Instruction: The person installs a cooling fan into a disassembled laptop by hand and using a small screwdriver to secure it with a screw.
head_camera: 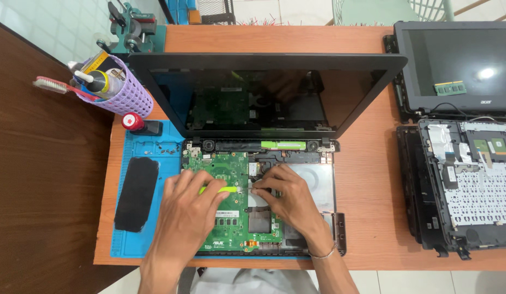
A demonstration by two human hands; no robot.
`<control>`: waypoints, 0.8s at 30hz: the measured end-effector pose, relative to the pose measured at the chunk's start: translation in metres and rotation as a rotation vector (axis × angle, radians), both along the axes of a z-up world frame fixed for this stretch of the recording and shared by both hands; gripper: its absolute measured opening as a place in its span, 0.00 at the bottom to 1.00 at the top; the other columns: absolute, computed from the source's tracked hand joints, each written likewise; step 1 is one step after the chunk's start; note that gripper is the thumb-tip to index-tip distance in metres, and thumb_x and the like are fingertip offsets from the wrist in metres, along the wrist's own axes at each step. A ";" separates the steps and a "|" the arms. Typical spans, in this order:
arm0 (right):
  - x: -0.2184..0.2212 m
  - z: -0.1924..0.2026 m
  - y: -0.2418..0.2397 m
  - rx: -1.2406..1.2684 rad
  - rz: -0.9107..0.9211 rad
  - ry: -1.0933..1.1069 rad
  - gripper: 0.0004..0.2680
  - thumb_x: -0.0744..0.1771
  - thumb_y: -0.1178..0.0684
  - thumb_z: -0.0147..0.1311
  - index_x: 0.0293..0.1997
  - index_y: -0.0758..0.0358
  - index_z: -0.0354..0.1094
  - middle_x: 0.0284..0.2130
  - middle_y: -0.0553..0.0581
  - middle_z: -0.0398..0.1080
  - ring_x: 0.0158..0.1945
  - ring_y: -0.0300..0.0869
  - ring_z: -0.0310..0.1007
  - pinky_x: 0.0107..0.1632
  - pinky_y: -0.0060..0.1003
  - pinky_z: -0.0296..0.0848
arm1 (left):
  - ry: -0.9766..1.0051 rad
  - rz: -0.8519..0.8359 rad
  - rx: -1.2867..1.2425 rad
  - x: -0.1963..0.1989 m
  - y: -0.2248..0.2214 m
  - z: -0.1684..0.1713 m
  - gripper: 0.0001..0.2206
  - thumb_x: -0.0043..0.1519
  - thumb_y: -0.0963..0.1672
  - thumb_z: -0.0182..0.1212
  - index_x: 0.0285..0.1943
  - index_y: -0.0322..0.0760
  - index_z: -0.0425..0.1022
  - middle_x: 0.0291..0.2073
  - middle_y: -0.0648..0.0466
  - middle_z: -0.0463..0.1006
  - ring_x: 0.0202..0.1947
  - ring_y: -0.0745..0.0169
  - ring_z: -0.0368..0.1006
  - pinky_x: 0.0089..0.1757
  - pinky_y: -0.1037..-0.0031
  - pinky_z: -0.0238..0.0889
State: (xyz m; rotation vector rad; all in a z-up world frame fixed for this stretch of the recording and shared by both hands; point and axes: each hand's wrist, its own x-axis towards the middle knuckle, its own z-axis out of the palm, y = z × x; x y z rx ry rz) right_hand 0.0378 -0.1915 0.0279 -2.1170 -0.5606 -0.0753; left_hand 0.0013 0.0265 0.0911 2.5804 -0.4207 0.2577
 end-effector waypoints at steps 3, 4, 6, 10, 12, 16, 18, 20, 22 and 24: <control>-0.002 0.004 -0.001 0.031 -0.085 0.076 0.10 0.59 0.56 0.69 0.40 0.63 0.79 0.33 0.53 0.74 0.38 0.45 0.72 0.43 0.38 0.73 | -0.026 -0.035 0.030 0.008 -0.004 0.004 0.06 0.58 0.44 0.66 0.39 0.36 0.80 0.33 0.55 0.74 0.40 0.56 0.69 0.48 0.60 0.59; -0.002 0.005 -0.002 0.008 -0.107 0.093 0.12 0.58 0.55 0.69 0.42 0.63 0.78 0.34 0.53 0.74 0.39 0.45 0.71 0.43 0.38 0.73 | -0.027 -0.043 0.059 0.009 -0.005 0.005 0.06 0.58 0.44 0.66 0.38 0.36 0.79 0.33 0.54 0.75 0.40 0.56 0.69 0.48 0.60 0.59; 0.001 0.007 -0.005 -0.037 -0.154 0.123 0.15 0.57 0.53 0.70 0.46 0.62 0.77 0.35 0.54 0.73 0.40 0.46 0.71 0.43 0.39 0.73 | -0.033 -0.063 0.116 0.015 -0.006 0.007 0.06 0.58 0.44 0.66 0.35 0.35 0.79 0.33 0.53 0.75 0.41 0.55 0.69 0.49 0.59 0.59; 0.002 0.004 -0.007 -0.083 -0.139 0.066 0.14 0.58 0.53 0.70 0.45 0.61 0.78 0.36 0.54 0.72 0.42 0.47 0.71 0.45 0.41 0.73 | -0.075 -0.112 0.200 0.027 -0.012 0.006 0.07 0.58 0.44 0.65 0.34 0.34 0.80 0.33 0.53 0.76 0.42 0.55 0.70 0.49 0.58 0.58; 0.001 0.001 -0.007 -0.094 -0.137 0.055 0.12 0.59 0.53 0.69 0.44 0.61 0.78 0.37 0.54 0.72 0.43 0.48 0.71 0.46 0.41 0.73 | -0.048 -0.124 0.236 0.031 -0.015 0.005 0.07 0.58 0.44 0.64 0.32 0.34 0.80 0.34 0.52 0.77 0.43 0.55 0.70 0.50 0.57 0.58; 0.000 -0.003 -0.009 -0.096 -0.117 0.042 0.08 0.60 0.54 0.68 0.39 0.61 0.79 0.37 0.54 0.72 0.42 0.48 0.71 0.44 0.41 0.73 | -0.051 -0.131 0.248 0.036 -0.020 0.004 0.06 0.58 0.43 0.64 0.32 0.34 0.81 0.34 0.52 0.77 0.44 0.53 0.69 0.52 0.56 0.58; 0.001 -0.004 -0.010 -0.121 -0.116 0.036 0.07 0.60 0.55 0.68 0.38 0.61 0.80 0.36 0.54 0.72 0.41 0.48 0.71 0.43 0.41 0.73 | -0.054 -0.132 0.248 0.039 -0.021 0.003 0.06 0.58 0.43 0.63 0.32 0.35 0.81 0.35 0.52 0.77 0.45 0.54 0.69 0.52 0.56 0.57; 0.000 -0.005 -0.009 -0.126 -0.121 0.018 0.07 0.60 0.55 0.67 0.38 0.60 0.80 0.36 0.55 0.72 0.42 0.48 0.71 0.43 0.41 0.73 | -0.042 -0.139 0.261 0.039 -0.022 0.003 0.06 0.56 0.43 0.64 0.32 0.35 0.82 0.35 0.51 0.77 0.45 0.53 0.69 0.52 0.55 0.57; 0.000 -0.005 -0.009 -0.133 -0.129 0.024 0.07 0.60 0.55 0.67 0.38 0.60 0.81 0.36 0.55 0.72 0.42 0.48 0.72 0.43 0.42 0.74 | -0.033 -0.141 0.267 0.040 -0.023 0.002 0.06 0.56 0.43 0.64 0.33 0.35 0.82 0.34 0.52 0.77 0.44 0.53 0.69 0.52 0.55 0.57; 0.001 -0.005 -0.010 -0.143 -0.137 0.054 0.07 0.60 0.54 0.67 0.38 0.59 0.81 0.36 0.55 0.73 0.42 0.49 0.71 0.43 0.42 0.73 | -0.026 -0.137 0.263 0.041 -0.024 0.002 0.06 0.58 0.43 0.64 0.33 0.35 0.82 0.33 0.52 0.77 0.44 0.54 0.69 0.52 0.56 0.57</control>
